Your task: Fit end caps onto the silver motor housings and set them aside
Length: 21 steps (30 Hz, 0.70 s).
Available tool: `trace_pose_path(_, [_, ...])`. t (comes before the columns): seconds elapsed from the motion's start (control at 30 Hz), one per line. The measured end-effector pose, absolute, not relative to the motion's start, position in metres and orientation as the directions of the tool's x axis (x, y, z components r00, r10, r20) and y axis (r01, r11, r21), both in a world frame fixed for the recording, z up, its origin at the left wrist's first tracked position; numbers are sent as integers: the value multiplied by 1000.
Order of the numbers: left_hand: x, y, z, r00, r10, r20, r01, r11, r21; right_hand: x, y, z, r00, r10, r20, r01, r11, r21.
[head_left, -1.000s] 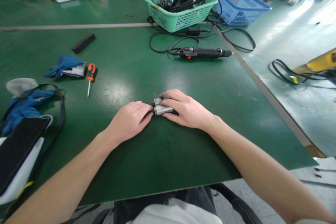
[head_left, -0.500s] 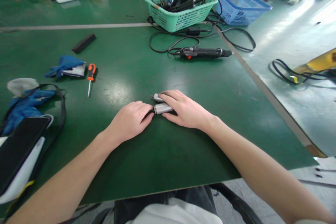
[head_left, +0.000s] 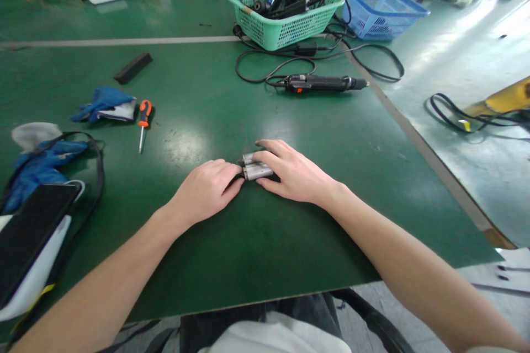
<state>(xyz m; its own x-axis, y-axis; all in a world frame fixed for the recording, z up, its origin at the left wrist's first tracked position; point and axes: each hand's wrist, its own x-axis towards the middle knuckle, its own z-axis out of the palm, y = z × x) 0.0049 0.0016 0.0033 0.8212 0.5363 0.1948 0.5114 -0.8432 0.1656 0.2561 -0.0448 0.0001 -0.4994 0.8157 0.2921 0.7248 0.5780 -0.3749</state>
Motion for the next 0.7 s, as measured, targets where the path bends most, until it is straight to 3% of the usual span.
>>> trace_pose_path(0.43, [5, -1, 3, 761, 596, 256, 558, -803, 210, 258, -44, 1, -525, 784, 331, 703, 619, -350])
trace_pose_path(0.7, [5, -1, 3, 800, 525, 289, 482, -850, 211, 257, -44, 5, -507, 806, 306, 722, 591, -361])
